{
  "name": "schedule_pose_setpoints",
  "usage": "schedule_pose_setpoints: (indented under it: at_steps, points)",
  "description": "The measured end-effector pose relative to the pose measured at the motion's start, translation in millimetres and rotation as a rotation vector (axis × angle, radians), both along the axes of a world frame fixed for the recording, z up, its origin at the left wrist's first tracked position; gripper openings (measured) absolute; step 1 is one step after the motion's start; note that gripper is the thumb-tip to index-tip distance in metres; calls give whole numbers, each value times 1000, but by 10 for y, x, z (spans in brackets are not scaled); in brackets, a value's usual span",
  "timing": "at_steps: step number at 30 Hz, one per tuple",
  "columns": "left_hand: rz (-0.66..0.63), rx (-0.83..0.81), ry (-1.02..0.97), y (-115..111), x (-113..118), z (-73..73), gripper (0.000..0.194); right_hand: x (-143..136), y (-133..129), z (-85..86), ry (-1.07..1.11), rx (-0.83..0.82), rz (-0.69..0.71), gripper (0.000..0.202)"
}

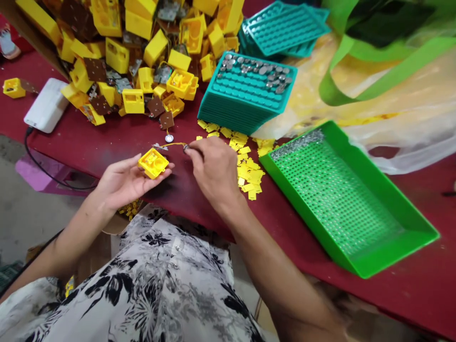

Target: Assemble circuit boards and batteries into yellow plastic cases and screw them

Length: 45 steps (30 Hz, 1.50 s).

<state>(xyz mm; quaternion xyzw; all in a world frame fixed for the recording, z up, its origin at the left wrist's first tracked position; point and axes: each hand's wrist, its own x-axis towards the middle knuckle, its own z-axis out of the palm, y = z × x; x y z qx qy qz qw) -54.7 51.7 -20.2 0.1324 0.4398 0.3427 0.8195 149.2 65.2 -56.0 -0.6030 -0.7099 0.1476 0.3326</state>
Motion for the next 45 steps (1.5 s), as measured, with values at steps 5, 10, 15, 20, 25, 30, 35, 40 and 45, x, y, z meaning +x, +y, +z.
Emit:
schedule_pose_setpoints:
  at_steps: [5,10,15,20,25,30,35,40,45]
  points:
    - [-5,-51,-137,-228,164,-83,30,35,-178,194,331,-215,-85,8]
    - [11,38,-79,-319,214,-180,18,6,-457,277,363,-235,23,11]
    - [-10,55,-20,-339,229,-194,16,-23,-549,274,118,-60,118,12]
    - [-8,68,-15,-353,255,-161,13,-34,-592,251,-70,54,183,15]
    - [-51,84,38,-358,270,-113,15,-23,-628,208,-177,99,212,28]
    - [-64,67,25,-356,272,-105,14,-1,-675,152,-227,181,240,33]
    - [-76,67,6,-380,257,-96,17,6,-708,155,-263,278,287,32]
    - [-107,111,28,-400,244,-42,21,7,-720,211,-190,303,246,20]
    - [-125,114,34,-415,243,5,21,30,-736,301,-217,284,291,23]
